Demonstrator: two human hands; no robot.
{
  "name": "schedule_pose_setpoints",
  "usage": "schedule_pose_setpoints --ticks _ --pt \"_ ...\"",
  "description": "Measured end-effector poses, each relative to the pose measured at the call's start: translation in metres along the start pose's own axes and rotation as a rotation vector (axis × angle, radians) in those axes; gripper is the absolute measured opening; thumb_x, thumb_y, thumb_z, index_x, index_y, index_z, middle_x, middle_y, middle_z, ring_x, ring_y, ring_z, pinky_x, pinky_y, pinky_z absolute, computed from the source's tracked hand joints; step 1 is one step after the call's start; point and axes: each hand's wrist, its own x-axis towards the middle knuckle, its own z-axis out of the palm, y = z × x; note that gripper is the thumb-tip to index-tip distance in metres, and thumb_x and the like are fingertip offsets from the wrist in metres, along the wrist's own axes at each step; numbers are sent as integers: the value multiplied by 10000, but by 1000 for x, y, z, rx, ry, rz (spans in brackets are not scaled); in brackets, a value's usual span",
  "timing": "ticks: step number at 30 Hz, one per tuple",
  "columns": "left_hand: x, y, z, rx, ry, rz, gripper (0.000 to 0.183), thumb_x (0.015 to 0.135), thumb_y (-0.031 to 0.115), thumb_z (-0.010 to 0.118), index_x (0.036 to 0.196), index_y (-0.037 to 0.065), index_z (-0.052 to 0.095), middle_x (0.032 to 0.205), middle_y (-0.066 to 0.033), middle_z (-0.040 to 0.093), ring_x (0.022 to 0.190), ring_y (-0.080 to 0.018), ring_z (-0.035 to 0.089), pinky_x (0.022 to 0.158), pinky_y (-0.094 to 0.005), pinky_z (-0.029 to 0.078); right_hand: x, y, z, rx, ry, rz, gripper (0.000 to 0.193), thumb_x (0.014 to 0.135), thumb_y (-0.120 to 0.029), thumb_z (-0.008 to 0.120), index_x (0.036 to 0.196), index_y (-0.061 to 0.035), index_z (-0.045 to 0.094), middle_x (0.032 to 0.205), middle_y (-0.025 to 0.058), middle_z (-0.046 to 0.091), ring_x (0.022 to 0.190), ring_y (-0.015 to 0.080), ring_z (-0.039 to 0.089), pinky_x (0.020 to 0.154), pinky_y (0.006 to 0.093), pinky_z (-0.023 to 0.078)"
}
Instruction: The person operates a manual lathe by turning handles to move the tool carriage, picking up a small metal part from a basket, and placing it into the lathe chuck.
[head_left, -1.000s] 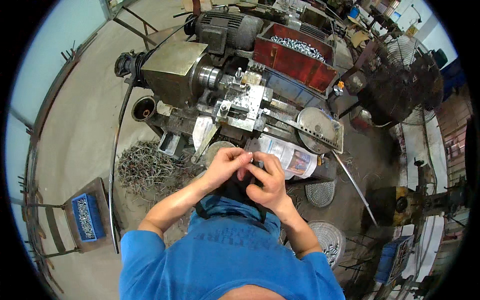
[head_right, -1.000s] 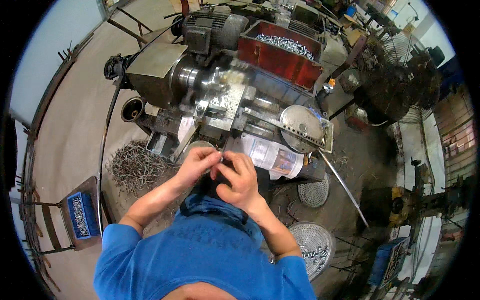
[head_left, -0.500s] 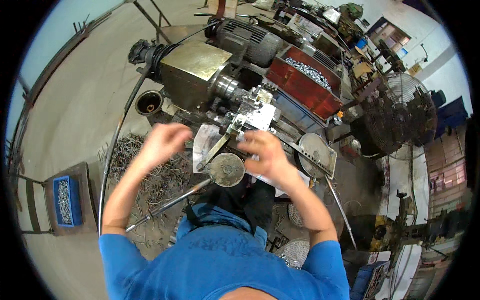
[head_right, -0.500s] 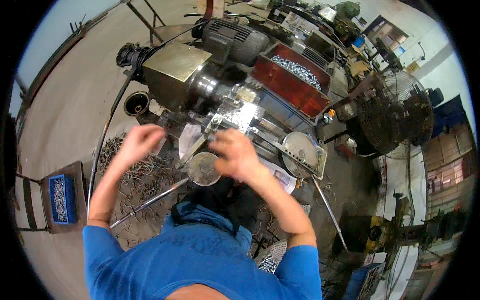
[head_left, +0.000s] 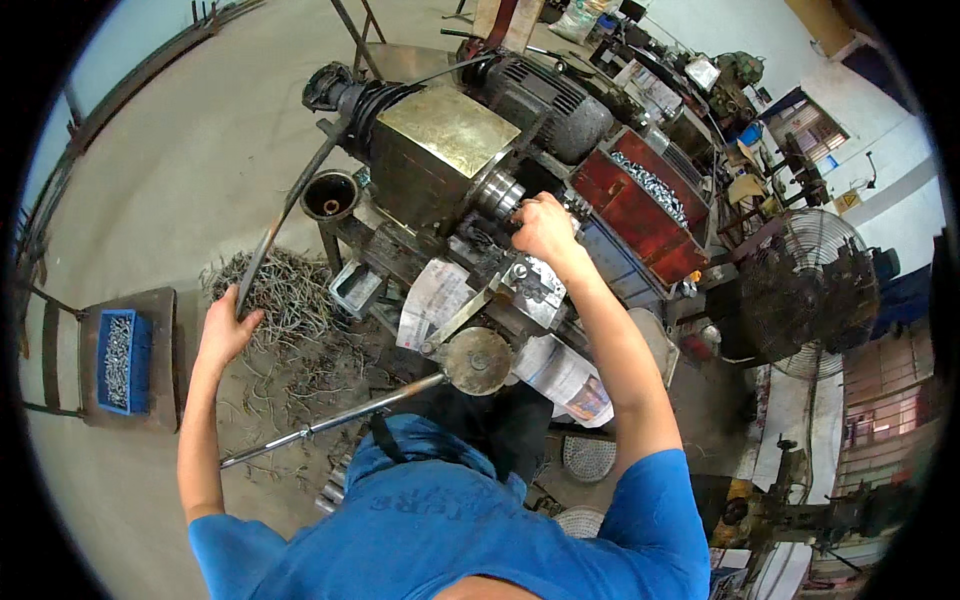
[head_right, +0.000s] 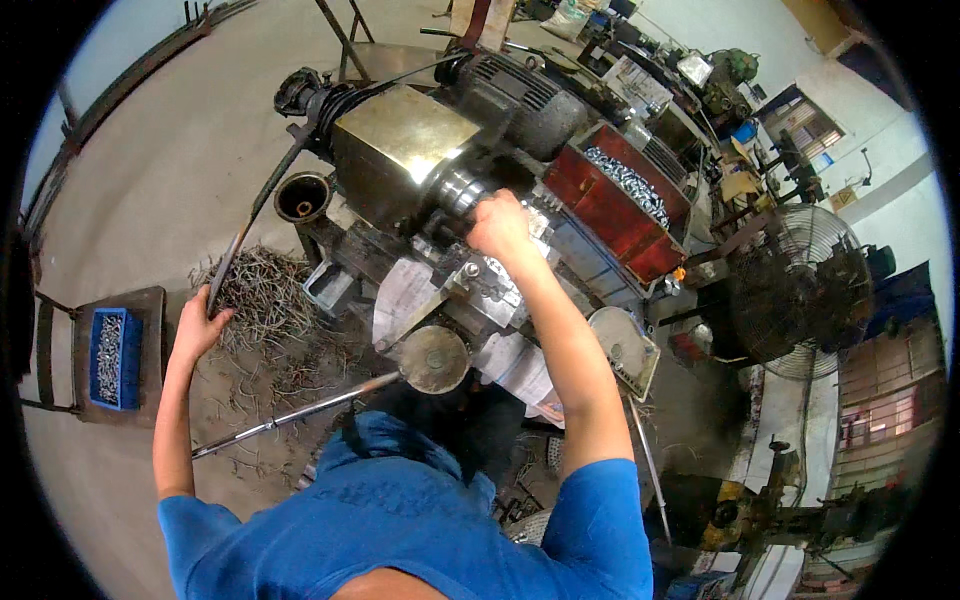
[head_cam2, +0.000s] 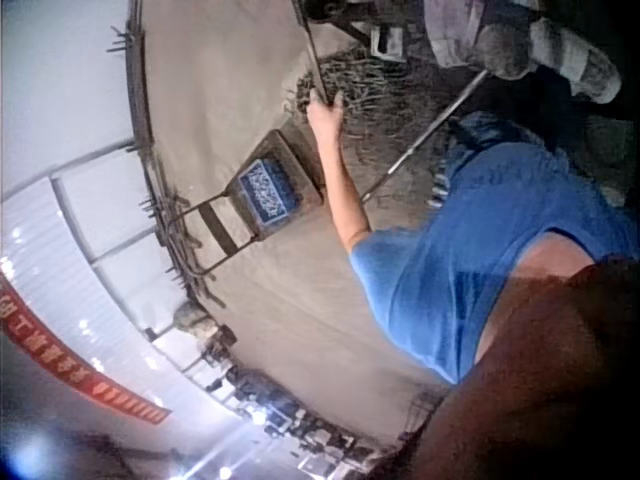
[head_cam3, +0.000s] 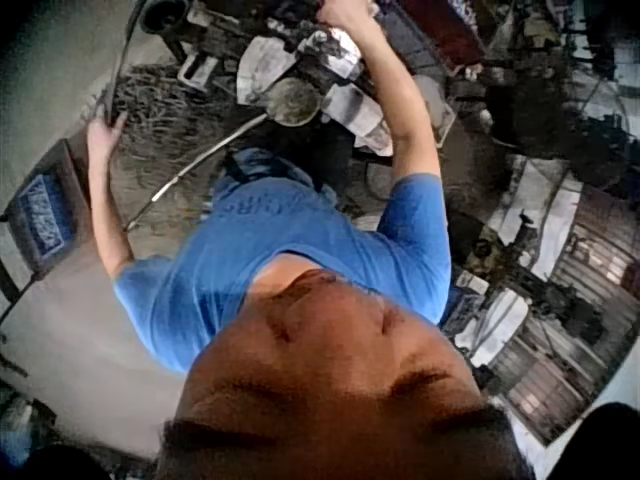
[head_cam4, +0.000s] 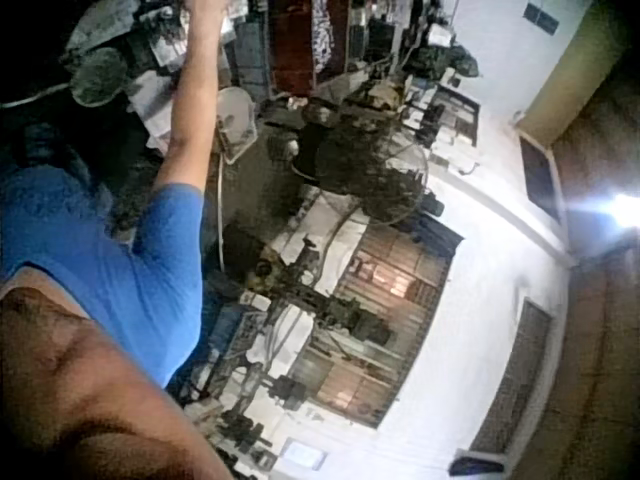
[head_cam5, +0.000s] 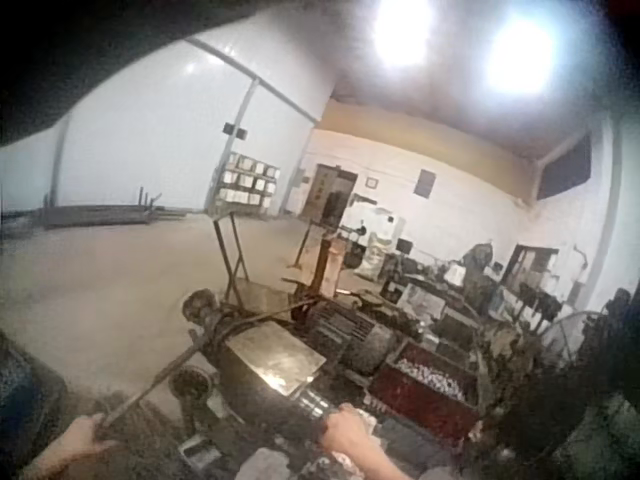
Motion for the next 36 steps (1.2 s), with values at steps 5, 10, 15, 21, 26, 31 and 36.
schedule_pose_setpoints --ticks 5,10,15,21,26,31,36 --pt "3 2 3 104 24 9 338 723 171 695 903 -3 468 683 -228 588 694 -423 586 599 -463 456 9 -1 8 83 -101 150 294 511 -194 610 757 -64 703 837 185 626 889 331 570 790 390 484" --pt "11 -5 5 314 45 -13 303 736 184 660 939 25 501 704 -216 601 711 -401 599 644 -467 477 6 1 3 189 -47 224 280 520 -185 603 734 -31 698 800 206 632 822 359 586 771 393 489" --pt "84 -126 -47 759 261 86 90 696 83 578 777 45 578 755 -161 622 688 -328 614 638 -417 493 10 -4 1 244 -31 222 276 535 -200 598 736 -43 703 823 200 627 859 350 585 787 385 485" --pt "125 -144 -63 800 103 -46 137 727 95 590 852 42 605 785 -163 624 784 -327 620 705 -430 491 0 -8 -1 172 23 132 228 512 -190 629 649 -11 666 774 188 624 829 347 582 756 394 487" --pt "113 -65 4 339 858 453 276 814 179 607 1035 15 597 891 -174 630 817 -357 603 725 -427 481 -52 -11 -44 209 223 -16 349 515 -190 620 831 -56 685 1009 113 611 961 308 525 842 383 444" --pt "128 -87 205 -417 -181 145 391 754 163 658 1063 -41 536 921 -198 597 814 -323 563 750 -408 455 -129 6 -51 234 314 89 317 508 -141 627 807 -44 663 1049 119 588 982 313 511 847 400 430" --pt "149 -74 293 405 -239 274 430 747 305 689 984 -37 581 899 -176 608 853 -334 585 736 -410 463 -244 40 -63 208 84 383 309 531 -169 615 805 -37 664 1002 121 606 899 304 530 798 389 454"
